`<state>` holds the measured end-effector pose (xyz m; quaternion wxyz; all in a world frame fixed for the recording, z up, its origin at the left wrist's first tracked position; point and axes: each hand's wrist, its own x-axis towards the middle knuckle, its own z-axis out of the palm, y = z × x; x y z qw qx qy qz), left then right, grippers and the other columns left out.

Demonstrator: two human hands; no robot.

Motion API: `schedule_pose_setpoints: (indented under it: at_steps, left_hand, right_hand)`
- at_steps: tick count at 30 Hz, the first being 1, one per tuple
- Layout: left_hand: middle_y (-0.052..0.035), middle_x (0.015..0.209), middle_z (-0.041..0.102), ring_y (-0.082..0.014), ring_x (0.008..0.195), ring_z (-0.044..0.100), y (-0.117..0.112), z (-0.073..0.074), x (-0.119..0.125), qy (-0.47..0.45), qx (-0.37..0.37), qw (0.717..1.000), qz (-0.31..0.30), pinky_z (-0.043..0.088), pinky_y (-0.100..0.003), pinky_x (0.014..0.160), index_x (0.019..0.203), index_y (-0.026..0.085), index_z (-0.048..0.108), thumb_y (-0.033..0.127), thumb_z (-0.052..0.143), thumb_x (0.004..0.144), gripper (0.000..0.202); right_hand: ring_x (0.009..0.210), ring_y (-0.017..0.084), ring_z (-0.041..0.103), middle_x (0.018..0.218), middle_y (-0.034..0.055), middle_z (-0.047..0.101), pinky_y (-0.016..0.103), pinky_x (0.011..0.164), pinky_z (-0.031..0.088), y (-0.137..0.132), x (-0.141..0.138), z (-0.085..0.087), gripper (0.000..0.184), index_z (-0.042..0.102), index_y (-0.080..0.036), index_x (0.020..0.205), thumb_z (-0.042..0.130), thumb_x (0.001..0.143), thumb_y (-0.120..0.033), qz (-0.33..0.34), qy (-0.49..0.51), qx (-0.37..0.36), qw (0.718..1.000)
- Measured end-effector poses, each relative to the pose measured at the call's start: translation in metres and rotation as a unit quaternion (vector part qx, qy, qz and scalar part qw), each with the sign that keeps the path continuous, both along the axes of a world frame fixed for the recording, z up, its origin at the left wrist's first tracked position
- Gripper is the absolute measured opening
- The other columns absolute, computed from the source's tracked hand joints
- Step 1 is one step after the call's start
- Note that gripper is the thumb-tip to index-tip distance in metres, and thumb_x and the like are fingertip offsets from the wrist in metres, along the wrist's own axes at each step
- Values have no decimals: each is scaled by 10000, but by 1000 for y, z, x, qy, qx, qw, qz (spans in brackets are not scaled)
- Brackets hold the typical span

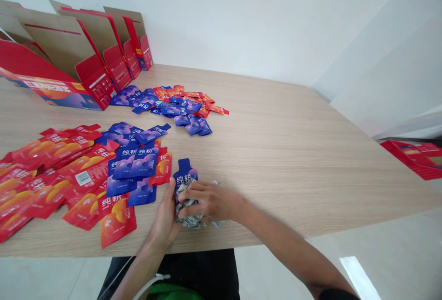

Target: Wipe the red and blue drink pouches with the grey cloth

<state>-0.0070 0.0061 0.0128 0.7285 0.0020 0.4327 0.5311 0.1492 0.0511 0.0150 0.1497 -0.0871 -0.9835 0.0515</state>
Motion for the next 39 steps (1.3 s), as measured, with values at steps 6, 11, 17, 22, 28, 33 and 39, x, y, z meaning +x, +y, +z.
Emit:
schedule_pose_setpoints:
  at_steps: [6,11,17,22,28,33,39]
  left_hand:
    - [-110,1050,786,-250,960,762,1,-11,7,-6,75,996,-48,623,-366,878,1332,132,663,374,522,1029,413]
    - [-76,992,785,-212,858,736,-3,-23,5,64,138,985,-83,595,-284,779,1224,169,728,335,758,894,371]
    - [-94,1255,745,-243,1184,680,-4,-14,-6,292,213,925,-119,496,-287,1031,1248,199,710,56,915,595,699]
    - [-163,1583,492,-336,1534,368,15,-17,-5,527,271,800,-90,230,-469,1273,1482,202,521,203,829,718,824]
    - [-206,1369,582,-384,1332,515,40,-26,-14,755,269,579,-147,413,-593,1116,1560,141,430,250,628,876,720]
    - [-258,1496,493,-447,1352,423,38,-14,-28,889,214,376,-149,371,-629,1081,1457,106,586,269,513,973,516]
    - [-201,1466,572,-446,1370,418,38,-10,-53,905,213,332,-160,308,-665,1110,1327,203,718,312,487,1001,414]
  right_hand:
    - [1130,239,582,1202,100,630,388,996,534,6,4,-5,232,700,-217,1137,724,918,-141,-139,96,-6,986]
    - [1103,247,588,1191,94,615,410,983,552,16,12,-8,310,690,-241,1157,739,890,-92,-258,172,-36,950]
    - [1084,254,573,1150,89,579,412,956,550,30,28,0,347,700,-232,1130,685,860,-15,-336,253,-60,905]
    - [1090,258,569,1160,90,565,414,959,538,32,32,3,383,701,-231,1161,664,850,-10,-348,269,-58,896]
    - [1076,252,589,1134,83,586,409,951,558,27,25,1,363,693,-266,1167,670,878,-48,-328,257,-62,907]
    - [1101,252,589,1146,86,584,409,962,561,27,27,1,349,685,-247,1148,659,872,-34,-323,275,-58,904]
    - [1104,249,579,1159,81,568,416,968,556,29,29,2,397,688,-257,1160,658,847,-15,-332,273,-67,900]
